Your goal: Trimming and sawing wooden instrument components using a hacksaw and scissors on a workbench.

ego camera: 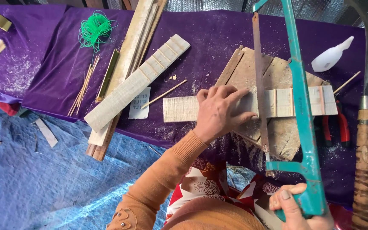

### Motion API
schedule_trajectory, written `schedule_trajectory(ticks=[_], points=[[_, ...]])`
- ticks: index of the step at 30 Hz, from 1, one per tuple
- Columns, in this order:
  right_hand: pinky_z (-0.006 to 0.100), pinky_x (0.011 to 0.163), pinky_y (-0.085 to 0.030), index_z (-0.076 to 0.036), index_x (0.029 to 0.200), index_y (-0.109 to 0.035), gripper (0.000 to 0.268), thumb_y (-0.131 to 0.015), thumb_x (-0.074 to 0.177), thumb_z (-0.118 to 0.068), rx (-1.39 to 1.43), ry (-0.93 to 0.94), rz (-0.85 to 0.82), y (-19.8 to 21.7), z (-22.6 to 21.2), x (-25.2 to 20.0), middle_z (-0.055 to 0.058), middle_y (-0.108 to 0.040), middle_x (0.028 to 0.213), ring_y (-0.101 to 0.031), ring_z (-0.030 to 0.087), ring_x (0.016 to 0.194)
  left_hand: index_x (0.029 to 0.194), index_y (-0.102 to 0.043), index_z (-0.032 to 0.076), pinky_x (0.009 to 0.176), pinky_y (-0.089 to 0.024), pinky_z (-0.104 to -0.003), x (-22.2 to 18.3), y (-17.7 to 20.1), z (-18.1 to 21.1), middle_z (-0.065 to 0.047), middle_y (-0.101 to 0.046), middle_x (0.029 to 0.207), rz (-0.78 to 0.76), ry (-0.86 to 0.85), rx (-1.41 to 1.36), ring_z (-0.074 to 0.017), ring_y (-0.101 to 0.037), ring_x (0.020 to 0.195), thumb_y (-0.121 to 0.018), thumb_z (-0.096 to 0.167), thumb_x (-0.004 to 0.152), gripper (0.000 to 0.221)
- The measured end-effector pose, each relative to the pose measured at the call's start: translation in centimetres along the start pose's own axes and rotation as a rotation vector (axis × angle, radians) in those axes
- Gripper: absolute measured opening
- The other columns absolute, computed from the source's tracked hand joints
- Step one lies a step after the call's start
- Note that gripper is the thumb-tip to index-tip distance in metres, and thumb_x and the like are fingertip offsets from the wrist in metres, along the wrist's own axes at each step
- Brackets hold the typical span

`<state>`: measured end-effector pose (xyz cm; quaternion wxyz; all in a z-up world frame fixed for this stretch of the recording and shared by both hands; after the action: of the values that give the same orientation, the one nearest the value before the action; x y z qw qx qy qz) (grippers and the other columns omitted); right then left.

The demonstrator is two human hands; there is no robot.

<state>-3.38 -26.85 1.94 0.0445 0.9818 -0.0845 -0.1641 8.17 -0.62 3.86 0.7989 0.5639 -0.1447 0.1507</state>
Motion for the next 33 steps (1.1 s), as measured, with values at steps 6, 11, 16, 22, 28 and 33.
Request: schedule_trajectory(ticks=[6, 11, 16, 22, 28, 33], points=[[0.036, 0.062, -0.057, 0.001, 0.104, -0.063, 0.013, -0.070, 0.097, -0.008, -0.105, 0.045, 0.059, -1.1, -0.3, -1.3, 0.013, -0.063, 0.078, -0.058, 0.023, 0.061, 0.127, -0.067, 0.030, 0.088, -0.033, -0.046, 0.1, 0.3, 0.1, 0.002, -0.067, 0.117, -0.001, -0.026, -0.035, -0.0240, -0.058, 0.103, -0.062, 0.072, 0.081, 0.062], [0.028, 0.061, -0.052, -0.003, 0.099, -0.062, 0.010, -0.070, 0.098, -0.010, -0.232, 0.337, -0.057, -3.5, -2.3, 1.7, 0.010, -0.064, 0.067, -0.062, 0.016, 0.056, 0.128, -0.066, 0.030, 0.089, -0.033, -0.046, 0.0, 0.1, 0.0, 0.001, -0.067, 0.117, 0.002, -0.025, -0.043, -0.0236, -0.057, 0.105, -0.065, 0.071, 0.080, 0.063], [0.029, 0.067, -0.053, -0.005, 0.101, -0.069, 0.010, -0.072, 0.099, -0.014, -0.358, 0.299, 0.045, -2.2, -3.1, -1.1, 0.007, -0.066, 0.068, -0.063, 0.015, 0.060, 0.130, -0.066, 0.029, 0.092, -0.031, -0.044, 0.1, 0.0, -0.4, -0.001, -0.066, 0.118, 0.004, 0.004, -0.068, -0.0232, -0.056, 0.104, -0.059, 0.075, 0.079, 0.069], [0.032, 0.075, -0.055, -0.001, 0.088, -0.069, 0.018, -0.069, 0.097, -0.016, -0.495, 0.132, -0.008, -1.5, -1.3, -1.2, 0.012, -0.070, 0.066, -0.070, 0.022, 0.063, 0.127, -0.062, 0.030, 0.085, -0.035, -0.048, 0.0, 0.1, -0.1, -0.001, -0.064, 0.117, -0.021, -0.026, -0.036, -0.0260, -0.057, 0.101, -0.057, 0.072, 0.084, 0.061], [0.033, 0.059, -0.055, 0.000, 0.102, -0.064, 0.008, -0.069, 0.101, -0.007, -0.368, 0.430, -0.111, -6.2, -5.1, 3.2, 0.012, -0.066, 0.066, -0.066, 0.020, 0.057, 0.134, -0.057, 0.027, 0.087, -0.035, -0.048, -0.1, -0.3, -0.4, -0.003, -0.062, 0.120, -0.131, -0.040, -0.078, -0.0263, -0.055, 0.107, -0.053, 0.077, 0.081, 0.073], [0.035, 0.074, -0.056, -0.004, 0.093, -0.063, 0.008, -0.067, 0.100, -0.007, -0.378, 0.476, -0.128, -4.5, -3.9, 1.3, 0.006, -0.065, 0.065, -0.065, 0.017, 0.061, 0.133, -0.056, 0.029, 0.086, -0.034, -0.050, -0.1, -0.2, -0.4, -0.003, -0.061, 0.120, -0.129, -0.029, -0.076, -0.0256, -0.055, 0.108, -0.068, 0.069, 0.079, 0.069]])
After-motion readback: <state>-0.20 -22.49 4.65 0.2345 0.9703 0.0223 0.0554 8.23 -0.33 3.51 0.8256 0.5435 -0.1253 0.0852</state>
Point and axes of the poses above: each hand's wrist, its own x-axis towards the middle knuckle, its own y-axis out of the back of the hand, z = x × y, the point moved 9 cm from there along x, towards the middle knuckle
